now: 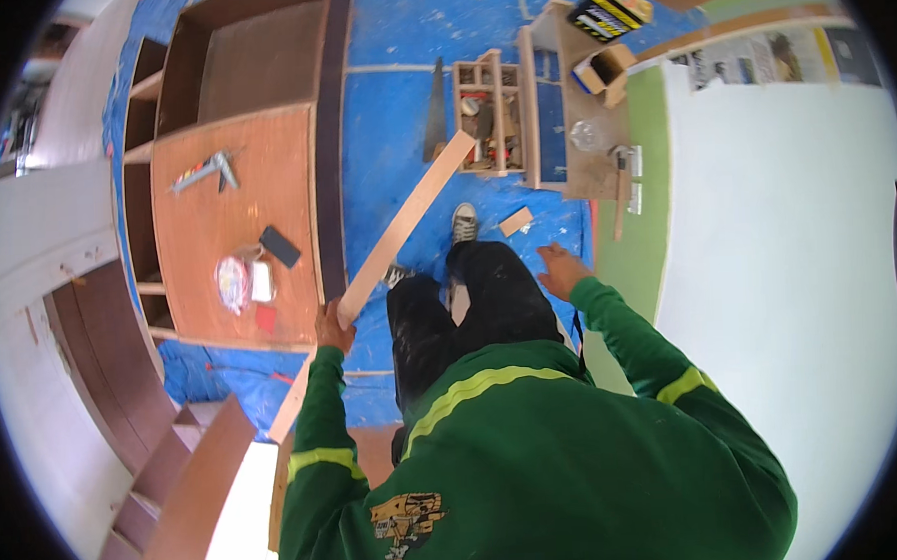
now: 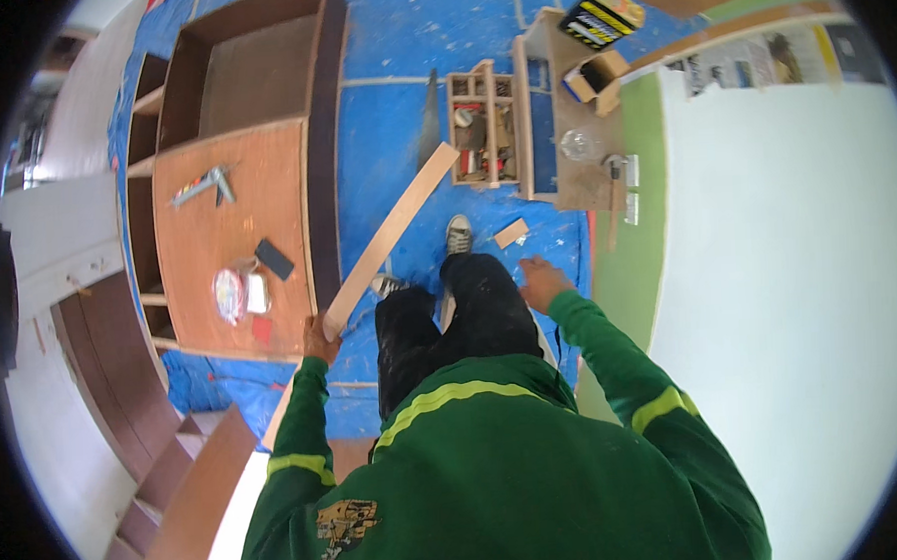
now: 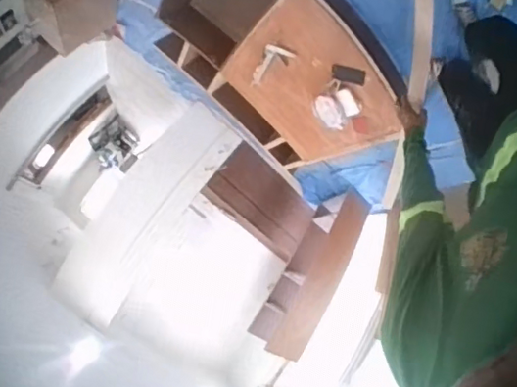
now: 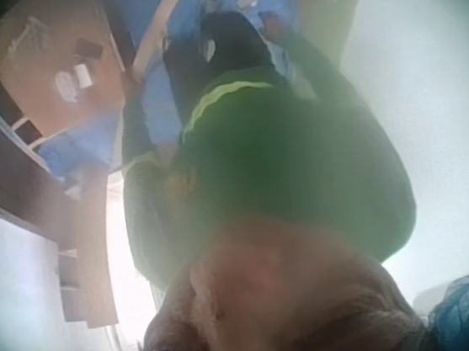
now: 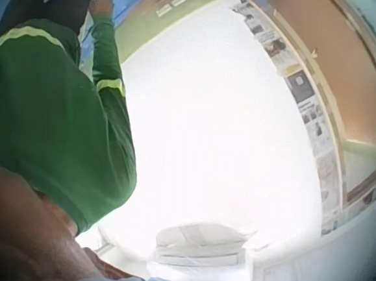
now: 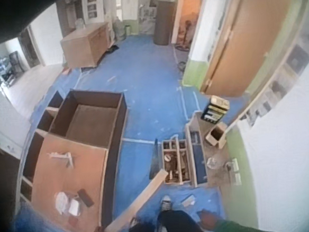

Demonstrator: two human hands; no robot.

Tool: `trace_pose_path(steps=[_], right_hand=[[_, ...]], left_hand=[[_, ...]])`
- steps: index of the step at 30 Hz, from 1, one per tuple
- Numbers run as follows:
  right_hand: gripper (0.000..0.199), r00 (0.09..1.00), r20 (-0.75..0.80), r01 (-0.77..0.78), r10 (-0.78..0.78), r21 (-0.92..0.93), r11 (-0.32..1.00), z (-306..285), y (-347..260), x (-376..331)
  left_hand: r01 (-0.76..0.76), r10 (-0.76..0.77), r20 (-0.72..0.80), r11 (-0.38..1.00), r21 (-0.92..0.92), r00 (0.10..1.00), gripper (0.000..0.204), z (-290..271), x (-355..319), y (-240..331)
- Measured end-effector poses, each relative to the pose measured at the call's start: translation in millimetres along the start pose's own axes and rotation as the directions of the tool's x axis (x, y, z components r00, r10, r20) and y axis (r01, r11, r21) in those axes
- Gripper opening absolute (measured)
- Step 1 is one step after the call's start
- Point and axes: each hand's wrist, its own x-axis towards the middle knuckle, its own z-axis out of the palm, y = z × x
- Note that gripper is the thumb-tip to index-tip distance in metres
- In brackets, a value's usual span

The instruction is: The person moves wooden panels, measures a wooden strip with a tape measure, marks it with a pencil, and saws it to size using a hand saw. The person then inspects the cut piece.

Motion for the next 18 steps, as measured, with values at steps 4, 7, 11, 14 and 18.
trace_pose_path(steps=[4, 7, 11, 14, 18], right_hand=[[0.060, 0.996, -0.028, -0.082, 0.086, 0.133, 0.988, 25, 1, -6], [0.059, 0.994, -0.105, 0.030, -0.014, 0.155, 0.987, 52, -25, 36], [0.059, 0.991, -0.038, 0.134, -0.129, 0.274, 0.952, 119, -67, 129], [0.058, 0.974, 0.026, 0.209, -0.224, 0.268, 0.940, 189, -78, 198], [0.055, 0.956, 0.192, 0.181, -0.223, 0.213, 0.960, 234, -60, 264]], left_hand=[[0.054, -0.049, -0.074, 0.997, 0.061, 0.996, 0.079, -6, 10, -26], [0.081, -0.071, -0.133, 0.994, 0.069, 0.989, 0.083, 6, 18, -54], [0.027, -0.009, -0.152, 0.993, 0.114, 0.988, 0.085, 27, 49, -114], [-0.005, 0.047, -0.229, 0.983, 0.182, 0.972, 0.085, 63, 51, -188], [0.139, -0.084, -0.273, 0.972, 0.190, 0.958, 0.079, 76, 61, -227]])
